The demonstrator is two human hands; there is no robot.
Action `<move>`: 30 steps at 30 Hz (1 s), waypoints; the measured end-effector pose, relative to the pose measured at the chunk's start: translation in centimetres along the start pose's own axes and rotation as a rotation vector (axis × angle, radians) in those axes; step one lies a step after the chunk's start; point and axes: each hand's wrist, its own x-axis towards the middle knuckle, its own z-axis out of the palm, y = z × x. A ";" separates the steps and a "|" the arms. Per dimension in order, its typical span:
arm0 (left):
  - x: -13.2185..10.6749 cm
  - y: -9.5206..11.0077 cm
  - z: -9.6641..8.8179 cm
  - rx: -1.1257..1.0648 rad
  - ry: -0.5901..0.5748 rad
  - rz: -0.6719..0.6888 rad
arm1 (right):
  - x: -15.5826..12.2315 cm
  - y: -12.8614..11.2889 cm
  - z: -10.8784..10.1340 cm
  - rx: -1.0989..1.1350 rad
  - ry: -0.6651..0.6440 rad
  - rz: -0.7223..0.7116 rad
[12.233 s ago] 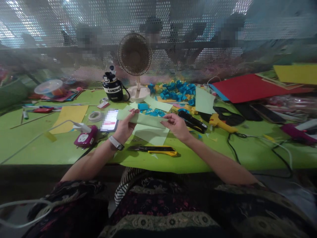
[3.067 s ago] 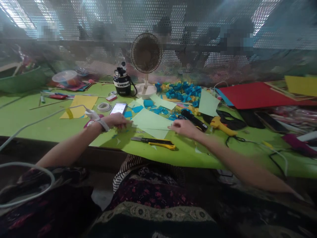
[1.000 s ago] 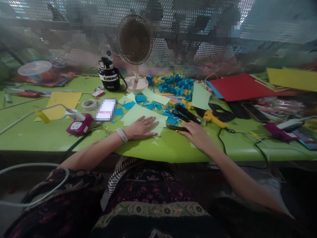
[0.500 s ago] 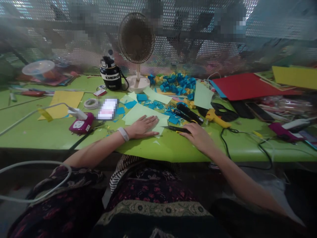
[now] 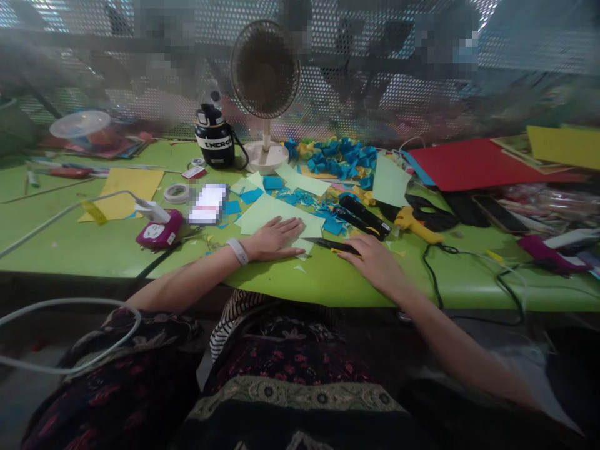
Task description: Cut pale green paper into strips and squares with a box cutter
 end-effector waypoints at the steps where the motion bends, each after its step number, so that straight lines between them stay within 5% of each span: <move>1: 0.0 0.1 -0.1 -0.002 -0.004 -0.001 | 0.1 -0.1 0.1 -0.005 0.005 0.005; 19: 1.0 1.1 -0.7 -0.075 -0.041 -0.030 | 1.7 -0.3 0.9 -0.011 0.023 -0.021; 25: -2.2 -1.6 -2.3 -0.088 -0.086 0.004 | 1.3 0.4 0.9 -0.006 0.055 -0.044; 30: -4.7 -3.3 -1.9 -0.036 -0.089 0.014 | 1.7 -0.1 1.3 0.001 0.058 -0.050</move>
